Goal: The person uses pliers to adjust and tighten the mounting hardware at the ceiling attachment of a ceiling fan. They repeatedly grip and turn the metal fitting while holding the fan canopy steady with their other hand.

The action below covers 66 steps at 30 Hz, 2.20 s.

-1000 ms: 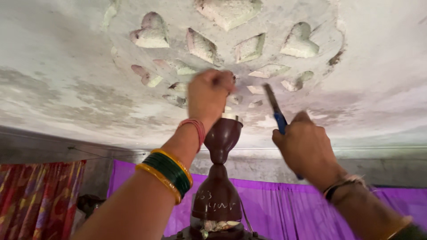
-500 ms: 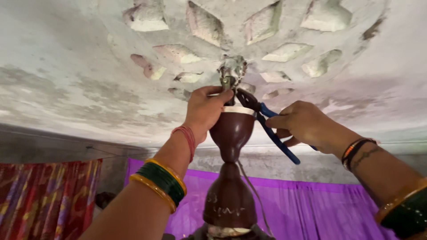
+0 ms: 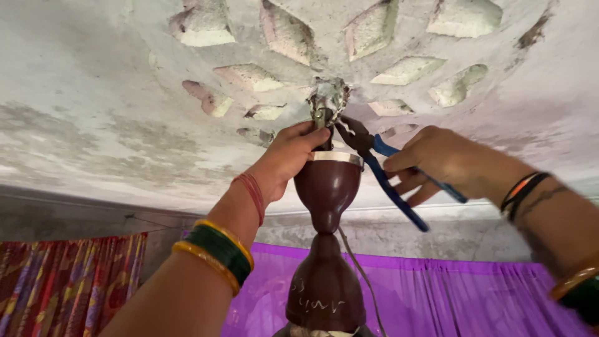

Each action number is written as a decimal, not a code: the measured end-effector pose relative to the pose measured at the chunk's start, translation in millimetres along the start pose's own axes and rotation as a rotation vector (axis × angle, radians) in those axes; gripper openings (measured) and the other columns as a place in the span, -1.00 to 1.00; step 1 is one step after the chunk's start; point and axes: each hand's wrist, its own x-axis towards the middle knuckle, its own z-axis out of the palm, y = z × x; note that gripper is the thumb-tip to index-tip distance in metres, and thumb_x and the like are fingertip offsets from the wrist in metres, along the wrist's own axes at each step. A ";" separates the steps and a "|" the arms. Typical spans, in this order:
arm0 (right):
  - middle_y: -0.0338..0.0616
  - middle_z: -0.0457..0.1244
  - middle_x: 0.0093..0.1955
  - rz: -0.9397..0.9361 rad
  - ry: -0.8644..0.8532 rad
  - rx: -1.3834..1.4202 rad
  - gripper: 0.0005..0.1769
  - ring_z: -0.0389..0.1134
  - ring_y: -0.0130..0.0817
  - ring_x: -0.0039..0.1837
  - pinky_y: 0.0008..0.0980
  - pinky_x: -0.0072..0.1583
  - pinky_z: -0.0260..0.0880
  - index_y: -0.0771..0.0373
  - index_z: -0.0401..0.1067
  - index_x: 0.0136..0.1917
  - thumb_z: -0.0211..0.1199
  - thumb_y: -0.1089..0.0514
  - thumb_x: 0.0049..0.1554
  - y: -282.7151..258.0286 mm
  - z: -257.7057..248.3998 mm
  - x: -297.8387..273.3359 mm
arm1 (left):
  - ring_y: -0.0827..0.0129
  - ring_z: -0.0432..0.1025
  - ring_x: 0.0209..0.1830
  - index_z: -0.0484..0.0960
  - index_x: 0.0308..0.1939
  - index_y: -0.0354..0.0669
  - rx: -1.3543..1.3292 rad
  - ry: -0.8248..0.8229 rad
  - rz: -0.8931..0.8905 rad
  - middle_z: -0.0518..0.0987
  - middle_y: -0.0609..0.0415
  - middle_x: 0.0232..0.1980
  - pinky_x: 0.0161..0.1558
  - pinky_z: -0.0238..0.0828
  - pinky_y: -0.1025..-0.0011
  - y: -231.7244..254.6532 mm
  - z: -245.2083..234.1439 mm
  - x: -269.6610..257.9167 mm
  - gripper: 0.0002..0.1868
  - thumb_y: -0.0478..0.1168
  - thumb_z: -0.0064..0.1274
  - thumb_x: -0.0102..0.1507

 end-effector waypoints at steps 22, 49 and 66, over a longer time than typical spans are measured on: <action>0.34 0.37 -0.07 0.041 0.038 0.051 -0.70 0.45 0.09 -0.13 0.02 -0.11 0.54 0.65 0.44 0.00 0.21 0.25 0.20 -31.9 1.3 27.1 | 0.34 0.52 -0.16 0.61 -0.07 -0.26 -0.419 -0.273 -0.038 0.64 0.04 -0.15 -0.04 0.47 0.37 -14.8 -6.9 23.1 -0.78 -0.26 0.13 0.23; 0.00 0.29 -0.18 0.073 0.225 0.150 -0.51 0.10 -0.37 -0.32 -0.35 -0.36 0.04 0.50 0.48 -0.08 0.30 -0.08 0.19 28.8 9.7 -27.5 | 0.20 0.58 -0.23 0.69 -0.16 -0.29 0.381 0.575 0.409 0.69 -0.09 -0.22 -0.14 0.47 0.34 0.3 24.8 -11.6 -0.65 -0.17 0.37 0.06; 0.19 0.39 -0.28 -0.089 0.878 -0.376 -0.79 0.47 -0.04 -0.22 -0.14 -0.11 0.45 0.41 0.52 -0.18 0.25 0.17 0.06 85.7 -27.3 -67.5 | 0.44 0.29 -0.65 0.54 -0.38 -0.25 -0.575 -0.290 -0.204 0.42 0.16 -0.54 -0.54 0.41 0.31 22.9 204.7 -69.5 -0.30 0.39 -0.10 0.29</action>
